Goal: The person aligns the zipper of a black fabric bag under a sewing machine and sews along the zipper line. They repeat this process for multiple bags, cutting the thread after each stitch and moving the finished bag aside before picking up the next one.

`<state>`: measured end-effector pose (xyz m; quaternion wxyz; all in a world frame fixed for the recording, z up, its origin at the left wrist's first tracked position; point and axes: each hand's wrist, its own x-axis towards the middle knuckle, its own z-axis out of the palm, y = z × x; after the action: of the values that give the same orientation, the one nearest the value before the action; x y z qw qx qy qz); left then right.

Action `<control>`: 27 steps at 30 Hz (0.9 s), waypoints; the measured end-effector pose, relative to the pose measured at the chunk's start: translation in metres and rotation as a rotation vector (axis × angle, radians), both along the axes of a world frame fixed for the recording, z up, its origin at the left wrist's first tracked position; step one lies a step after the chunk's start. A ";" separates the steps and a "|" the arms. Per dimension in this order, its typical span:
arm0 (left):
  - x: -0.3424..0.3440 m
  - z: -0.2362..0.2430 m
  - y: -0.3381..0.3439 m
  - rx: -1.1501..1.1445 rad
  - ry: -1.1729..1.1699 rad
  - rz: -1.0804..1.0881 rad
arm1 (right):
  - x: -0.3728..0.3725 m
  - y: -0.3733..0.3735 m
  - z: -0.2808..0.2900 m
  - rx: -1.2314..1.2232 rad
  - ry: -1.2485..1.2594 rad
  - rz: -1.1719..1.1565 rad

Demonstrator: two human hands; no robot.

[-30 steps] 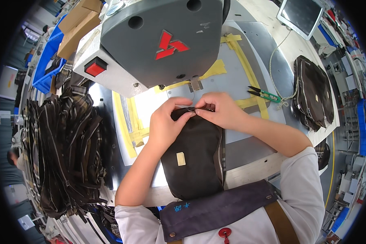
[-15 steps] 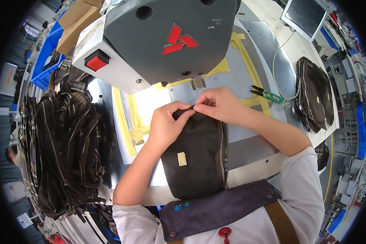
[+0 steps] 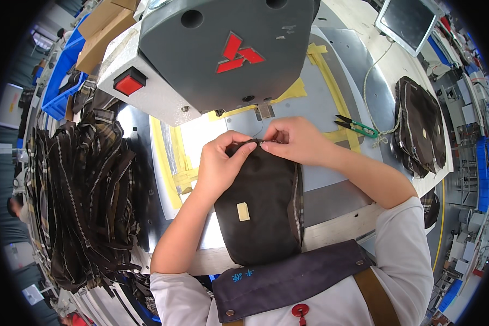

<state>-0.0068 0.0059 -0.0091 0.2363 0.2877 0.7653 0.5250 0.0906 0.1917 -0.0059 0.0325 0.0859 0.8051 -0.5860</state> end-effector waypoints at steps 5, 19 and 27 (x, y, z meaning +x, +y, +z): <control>0.000 -0.003 0.001 0.064 -0.067 0.036 | 0.005 -0.013 -0.004 0.033 0.131 -0.147; 0.006 0.001 0.005 -0.026 0.034 -0.022 | -0.002 -0.007 -0.001 0.037 0.082 -0.073; 0.001 -0.005 0.002 0.053 -0.043 -0.005 | 0.002 -0.002 -0.001 0.075 0.096 -0.015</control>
<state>-0.0059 0.0081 -0.0139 0.2464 0.2843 0.7452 0.5506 0.0924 0.1901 -0.0065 -0.0139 0.0651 0.8265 -0.5590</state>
